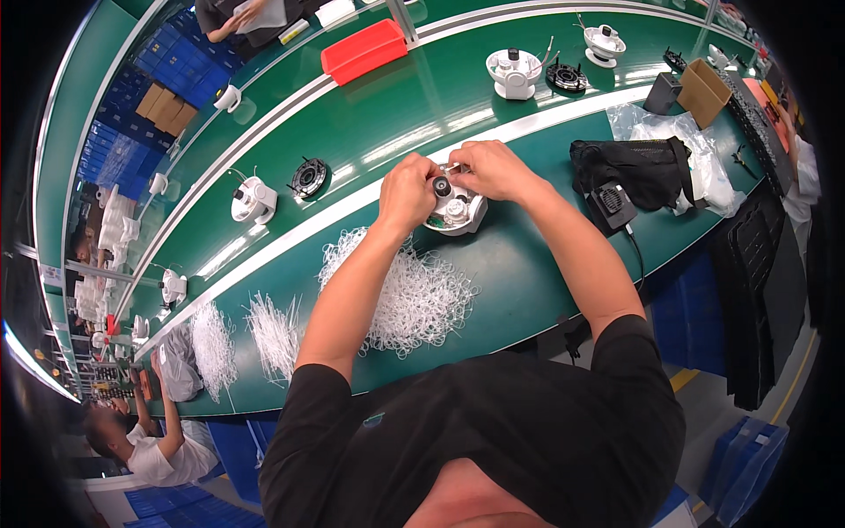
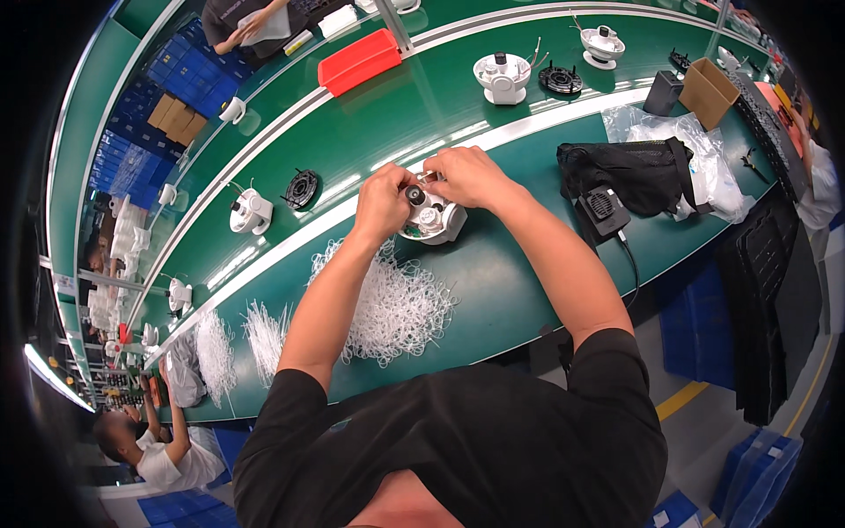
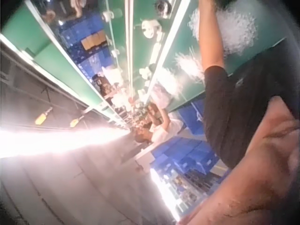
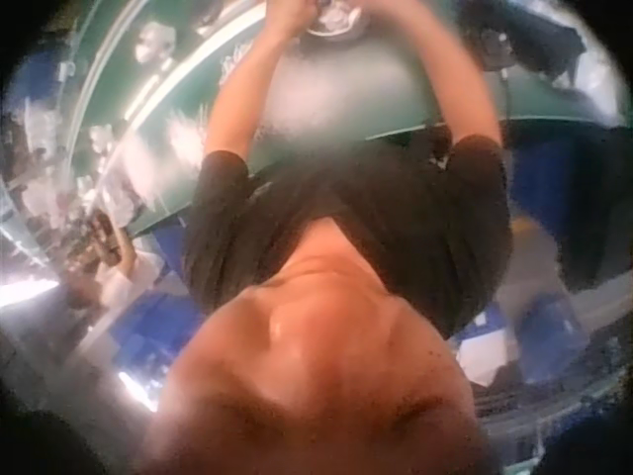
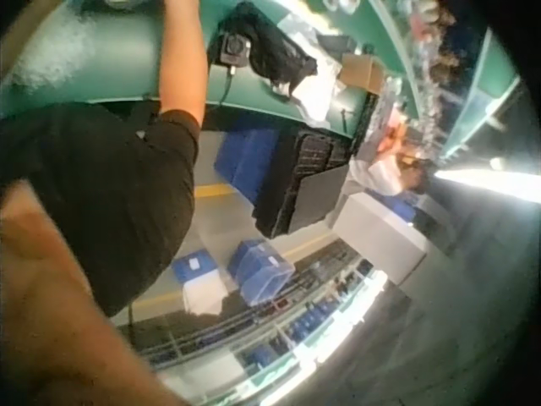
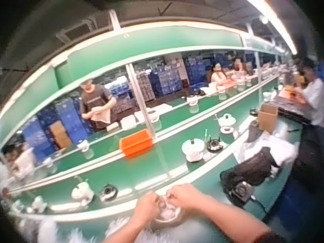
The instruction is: The person repeatedly picks white zip ties from a pile on a green workbench, threads each through a small white circular device, and secures it by hand. The person then places the device on the bench and repeats the process with additional units.
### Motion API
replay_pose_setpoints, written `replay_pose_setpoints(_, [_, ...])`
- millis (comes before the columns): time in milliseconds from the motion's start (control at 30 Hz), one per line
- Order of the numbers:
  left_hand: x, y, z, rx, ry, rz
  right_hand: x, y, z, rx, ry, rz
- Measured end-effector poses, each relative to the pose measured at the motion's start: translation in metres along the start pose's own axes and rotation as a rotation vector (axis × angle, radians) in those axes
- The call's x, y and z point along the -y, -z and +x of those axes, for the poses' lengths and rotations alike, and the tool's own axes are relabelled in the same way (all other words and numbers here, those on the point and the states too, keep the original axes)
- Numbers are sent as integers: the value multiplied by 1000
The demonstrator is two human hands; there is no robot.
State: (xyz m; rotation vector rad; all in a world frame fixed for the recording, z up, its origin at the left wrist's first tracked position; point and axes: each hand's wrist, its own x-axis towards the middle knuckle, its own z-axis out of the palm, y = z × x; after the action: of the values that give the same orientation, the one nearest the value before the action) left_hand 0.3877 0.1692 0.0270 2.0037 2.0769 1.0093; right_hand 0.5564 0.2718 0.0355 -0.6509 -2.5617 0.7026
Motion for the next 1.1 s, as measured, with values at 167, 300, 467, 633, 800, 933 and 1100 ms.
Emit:
replay_pose_setpoints(167, [5, -1, 2, 12, 39, -51, -6, -9, 3, 26, 14, 108])
replay_pose_setpoints(300, [5, -2, 1, -18, 17, -21, -7, -6, 3, 54, -19, 76])
replay_pose_setpoints(467, [3, 3, 2, -42, 76, 11, 3, 10, 7, 244, -74, -43])
replay_pose_setpoints(633, [26, 2, 0, -39, 71, 34, -21, 1, 2, 72, -22, 228])
replay_pose_setpoints(800, [33, 24, -3, 529, 535, -574, -50, -12, -11, -310, -281, 811])
replay_pose_setpoints(933, [38, 13, 1, 485, 667, -803, -83, -45, -20, -518, -389, 745])
replay_pose_setpoints(1100, [51, 7, 57, 127, 673, -1113, -75, -49, -19, -537, -356, 553])
